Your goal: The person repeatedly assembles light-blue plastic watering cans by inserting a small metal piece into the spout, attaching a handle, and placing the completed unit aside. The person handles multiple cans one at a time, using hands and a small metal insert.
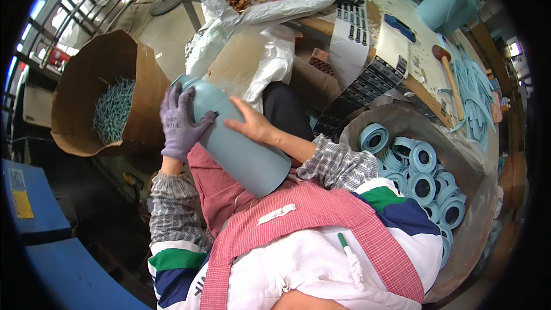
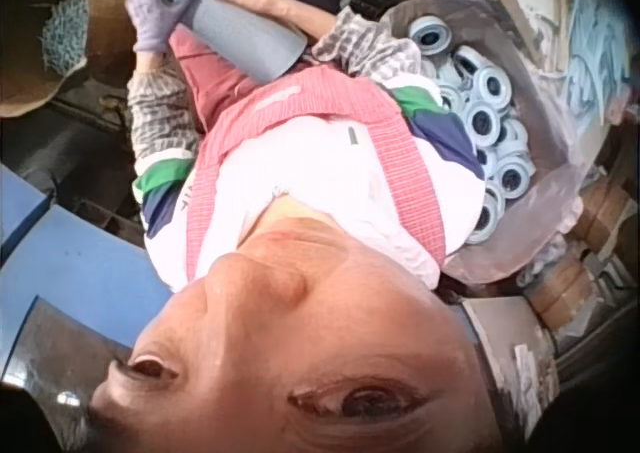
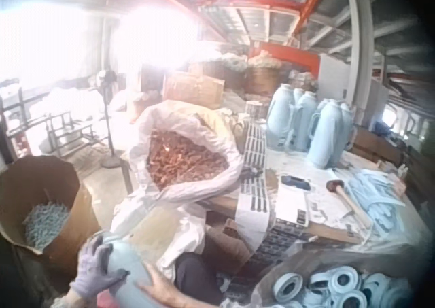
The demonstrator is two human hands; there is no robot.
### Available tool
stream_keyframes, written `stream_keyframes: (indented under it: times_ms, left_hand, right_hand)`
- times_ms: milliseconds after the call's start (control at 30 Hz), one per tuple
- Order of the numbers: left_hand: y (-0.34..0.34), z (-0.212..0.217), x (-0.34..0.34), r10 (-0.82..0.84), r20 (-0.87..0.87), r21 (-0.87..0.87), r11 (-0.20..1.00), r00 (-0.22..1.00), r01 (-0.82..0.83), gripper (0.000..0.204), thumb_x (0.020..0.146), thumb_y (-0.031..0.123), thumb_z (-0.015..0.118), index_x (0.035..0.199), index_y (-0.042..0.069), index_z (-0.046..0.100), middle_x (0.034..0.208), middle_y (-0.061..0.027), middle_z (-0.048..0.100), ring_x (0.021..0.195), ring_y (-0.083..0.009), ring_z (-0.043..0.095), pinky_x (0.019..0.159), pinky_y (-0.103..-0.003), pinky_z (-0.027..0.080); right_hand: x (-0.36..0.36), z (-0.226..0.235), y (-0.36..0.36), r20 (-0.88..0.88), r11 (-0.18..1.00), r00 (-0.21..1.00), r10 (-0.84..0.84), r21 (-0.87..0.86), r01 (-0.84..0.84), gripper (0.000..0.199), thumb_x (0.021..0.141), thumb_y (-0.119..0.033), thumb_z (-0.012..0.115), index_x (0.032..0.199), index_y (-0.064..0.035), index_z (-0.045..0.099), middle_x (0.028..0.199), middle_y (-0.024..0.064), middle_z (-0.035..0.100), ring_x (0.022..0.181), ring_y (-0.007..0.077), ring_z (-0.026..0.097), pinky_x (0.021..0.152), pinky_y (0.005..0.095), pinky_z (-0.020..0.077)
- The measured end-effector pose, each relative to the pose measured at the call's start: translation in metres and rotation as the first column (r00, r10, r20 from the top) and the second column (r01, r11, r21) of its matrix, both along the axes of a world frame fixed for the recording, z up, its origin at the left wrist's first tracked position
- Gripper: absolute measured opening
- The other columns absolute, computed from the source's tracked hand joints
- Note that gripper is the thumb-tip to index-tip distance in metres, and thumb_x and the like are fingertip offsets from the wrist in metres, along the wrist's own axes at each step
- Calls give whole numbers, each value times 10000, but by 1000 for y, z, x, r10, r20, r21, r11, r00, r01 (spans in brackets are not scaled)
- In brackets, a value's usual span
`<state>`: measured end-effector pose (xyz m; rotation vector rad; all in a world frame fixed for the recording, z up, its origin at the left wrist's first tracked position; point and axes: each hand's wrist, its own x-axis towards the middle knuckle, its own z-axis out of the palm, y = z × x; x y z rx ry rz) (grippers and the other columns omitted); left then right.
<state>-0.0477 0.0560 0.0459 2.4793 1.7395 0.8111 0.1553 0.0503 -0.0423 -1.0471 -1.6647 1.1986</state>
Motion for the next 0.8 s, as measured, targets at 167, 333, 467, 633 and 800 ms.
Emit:
stream_keyframes:
  times_ms: [167,333,467,633,800]
  left_hand:
    - [36,26,4,-94,-106,-217,974,990,69,402,789,422,663,1050,117,647,1216,-105,571,1130,-338,522,965,-427,401]
    - [11,5,-71,72,-88,-787,606,993,-114,477,826,389,686,1182,80,617,1091,-151,661,987,-243,645,861,-336,504]
    - [-71,-56,-91,495,407,-904,340,768,260,353,873,217,684,1128,-22,640,1049,-57,677,912,-122,614,798,-263,503]
    - [-154,-33,-83,679,648,-734,434,345,523,300,884,198,667,1091,-16,635,950,-43,671,827,-110,610,756,-257,503]
    - [-176,-38,-98,813,576,-809,553,83,200,278,888,200,659,1068,-11,633,908,-33,663,806,-109,604,732,-258,500]
  right_hand:
    - [-27,60,-1,95,711,854,511,511,-483,433,817,-230,685,1175,-11,577,1214,189,561,1121,330,534,978,403,413]
    - [21,97,123,232,756,970,68,623,-202,132,817,-152,662,890,-52,706,817,110,692,722,237,657,672,334,523]
    - [71,107,241,422,703,744,-518,705,89,169,826,-154,626,966,-159,720,970,40,664,928,192,615,824,330,519]
    - [58,98,284,554,659,556,-620,752,-16,185,827,-242,645,986,-171,706,1048,20,645,1071,235,542,915,357,478]
    - [91,117,301,339,664,703,-625,704,251,288,873,-501,567,925,-245,689,738,-15,675,602,159,607,497,251,484]
